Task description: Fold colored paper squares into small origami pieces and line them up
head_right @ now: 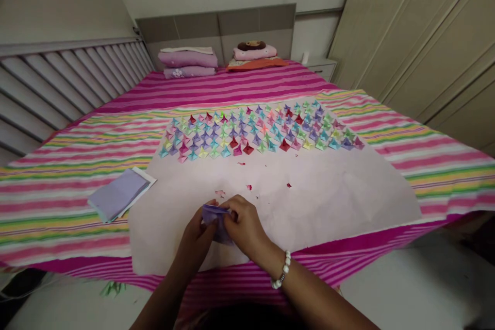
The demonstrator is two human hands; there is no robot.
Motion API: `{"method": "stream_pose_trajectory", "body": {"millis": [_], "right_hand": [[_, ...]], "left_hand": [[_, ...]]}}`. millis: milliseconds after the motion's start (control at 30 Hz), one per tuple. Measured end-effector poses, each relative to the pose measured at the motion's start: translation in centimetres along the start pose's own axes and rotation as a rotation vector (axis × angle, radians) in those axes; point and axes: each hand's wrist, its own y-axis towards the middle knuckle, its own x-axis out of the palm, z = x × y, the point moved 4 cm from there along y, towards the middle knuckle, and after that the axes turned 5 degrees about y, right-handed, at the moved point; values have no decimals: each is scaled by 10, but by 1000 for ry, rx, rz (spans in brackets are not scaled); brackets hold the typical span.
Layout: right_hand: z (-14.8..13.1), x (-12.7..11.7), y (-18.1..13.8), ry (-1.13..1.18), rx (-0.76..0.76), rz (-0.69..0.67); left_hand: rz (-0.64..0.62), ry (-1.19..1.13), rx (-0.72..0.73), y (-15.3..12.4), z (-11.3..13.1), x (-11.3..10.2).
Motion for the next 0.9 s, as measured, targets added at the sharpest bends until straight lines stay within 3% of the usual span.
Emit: {"method": "stream_pose_trajectory", "body": {"millis": [100,300,500,700,900], "right_hand": [[-2,2,-2,-18,-63,-4],[-8,9,-11,-204,-325,41],[-16,18,-20,-388,-532,69],[-14,9,-12,-159,-363,135],[5,-7,-1,141,-64,202]], "left_hand": [[-10,-42,-50,2,-1,3],[130,-133,-117,3,-1,3],[160,-211,-99,1,-1,6],[126,-271,-103,0,0,6],[-60,-256,-114,1,-6,4]]}}
